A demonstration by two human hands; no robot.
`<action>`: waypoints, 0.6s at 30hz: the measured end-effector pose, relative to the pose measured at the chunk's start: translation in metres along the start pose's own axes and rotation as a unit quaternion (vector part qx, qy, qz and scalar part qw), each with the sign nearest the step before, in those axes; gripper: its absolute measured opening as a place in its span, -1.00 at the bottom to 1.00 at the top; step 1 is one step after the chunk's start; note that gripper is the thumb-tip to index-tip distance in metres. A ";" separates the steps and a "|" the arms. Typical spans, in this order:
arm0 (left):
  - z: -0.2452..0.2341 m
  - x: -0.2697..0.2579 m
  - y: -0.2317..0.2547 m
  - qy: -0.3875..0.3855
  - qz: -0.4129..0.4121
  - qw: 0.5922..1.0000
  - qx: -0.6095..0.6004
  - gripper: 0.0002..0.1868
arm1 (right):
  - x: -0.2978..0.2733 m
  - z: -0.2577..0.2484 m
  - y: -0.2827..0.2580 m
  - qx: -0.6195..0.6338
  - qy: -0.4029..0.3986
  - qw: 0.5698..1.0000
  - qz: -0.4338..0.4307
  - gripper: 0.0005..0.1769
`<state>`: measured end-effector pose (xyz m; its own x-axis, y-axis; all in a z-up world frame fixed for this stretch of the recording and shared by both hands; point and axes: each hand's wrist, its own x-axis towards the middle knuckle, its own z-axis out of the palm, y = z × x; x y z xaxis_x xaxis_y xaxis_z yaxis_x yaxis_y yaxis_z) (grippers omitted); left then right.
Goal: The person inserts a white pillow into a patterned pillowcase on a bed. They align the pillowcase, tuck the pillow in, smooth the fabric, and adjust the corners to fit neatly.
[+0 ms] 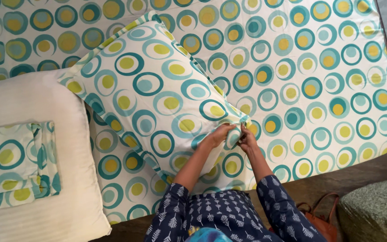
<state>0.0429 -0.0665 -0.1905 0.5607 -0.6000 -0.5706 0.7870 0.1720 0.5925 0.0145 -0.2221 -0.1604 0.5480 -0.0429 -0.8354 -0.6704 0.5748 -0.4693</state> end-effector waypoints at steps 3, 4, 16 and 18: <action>0.003 -0.005 -0.003 0.057 0.021 0.994 0.091 -0.45 | 0.000 -0.001 0.008 0.059 -0.058 0.995 -0.055 -0.55; 0.003 -0.007 -0.001 0.063 0.019 0.992 0.108 -0.42 | 0.001 -0.003 0.008 0.075 -0.053 0.994 -0.056 -0.57; 0.068 -0.109 -0.008 0.212 0.014 0.833 0.511 -0.39 | 0.034 0.023 0.006 -0.334 0.393 0.796 -0.318 -0.73; 0.073 -0.138 -0.031 0.248 0.159 0.775 0.559 -0.42 | 0.032 0.023 0.005 -0.370 0.402 0.773 -0.323 -0.68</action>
<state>-0.0779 -0.0464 -0.0884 0.9290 -0.2440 -0.2783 0.0296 -0.7006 0.7129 0.0404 -0.2017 -0.1826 0.5998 -0.7901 -0.1268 -0.6516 -0.3902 -0.6505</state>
